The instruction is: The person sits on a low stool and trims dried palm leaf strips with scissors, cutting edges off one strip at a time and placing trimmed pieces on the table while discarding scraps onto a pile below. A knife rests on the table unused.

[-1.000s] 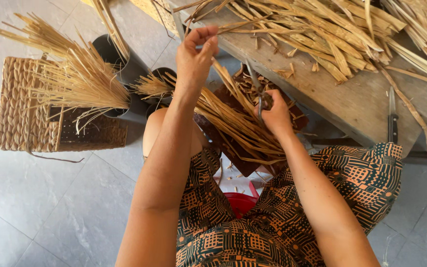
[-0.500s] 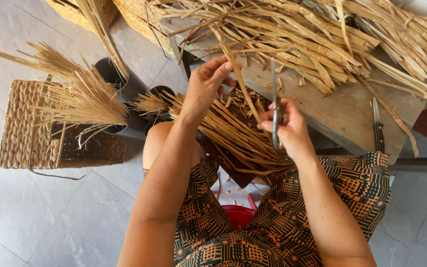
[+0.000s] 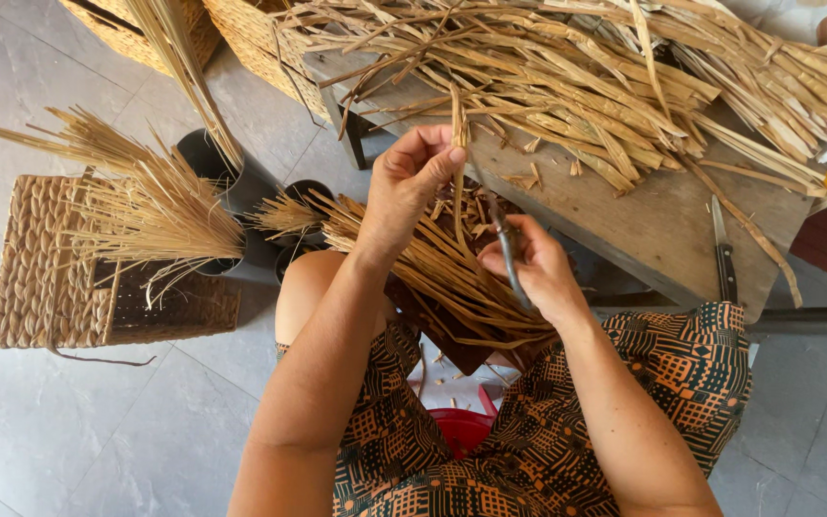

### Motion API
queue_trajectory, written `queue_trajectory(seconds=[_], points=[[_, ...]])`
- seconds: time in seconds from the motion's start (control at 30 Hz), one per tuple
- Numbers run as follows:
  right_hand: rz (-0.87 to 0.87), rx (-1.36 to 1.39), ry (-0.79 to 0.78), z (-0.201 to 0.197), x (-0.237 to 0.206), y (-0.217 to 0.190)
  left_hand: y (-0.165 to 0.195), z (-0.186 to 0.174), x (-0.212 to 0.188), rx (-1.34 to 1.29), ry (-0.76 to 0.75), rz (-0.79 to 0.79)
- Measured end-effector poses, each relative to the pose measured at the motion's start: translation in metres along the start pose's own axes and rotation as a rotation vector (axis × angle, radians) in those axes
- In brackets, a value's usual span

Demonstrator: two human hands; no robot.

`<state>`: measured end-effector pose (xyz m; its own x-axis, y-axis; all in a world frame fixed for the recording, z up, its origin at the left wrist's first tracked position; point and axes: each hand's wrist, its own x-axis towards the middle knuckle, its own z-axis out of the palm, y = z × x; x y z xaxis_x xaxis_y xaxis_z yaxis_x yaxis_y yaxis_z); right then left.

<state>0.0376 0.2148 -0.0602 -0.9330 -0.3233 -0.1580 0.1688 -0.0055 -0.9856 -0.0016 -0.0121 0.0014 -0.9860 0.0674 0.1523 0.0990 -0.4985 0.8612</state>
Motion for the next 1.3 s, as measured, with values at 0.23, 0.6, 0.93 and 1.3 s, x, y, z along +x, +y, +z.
queue_trajectory(seconds=[0.23, 0.6, 0.93, 1.3], points=[[-0.262, -0.045, 0.266, 0.004, -0.018, -0.034, -0.022, 0.006, 0.003, 0.072, 0.016, 0.037], [-0.267, 0.295, 0.194, -0.006, -0.023, -0.045, -0.016, 0.043, -0.016, -0.037, -0.268, -0.231], [-0.306, 0.081, 0.216, -0.008, -0.024, -0.040, -0.032, 0.041, -0.014, 0.041, -0.182, -0.153], [-0.395, -0.721, 0.326, 0.007, -0.041, -0.072, -0.040, 0.026, -0.008, -0.010, -0.113, -0.144]])
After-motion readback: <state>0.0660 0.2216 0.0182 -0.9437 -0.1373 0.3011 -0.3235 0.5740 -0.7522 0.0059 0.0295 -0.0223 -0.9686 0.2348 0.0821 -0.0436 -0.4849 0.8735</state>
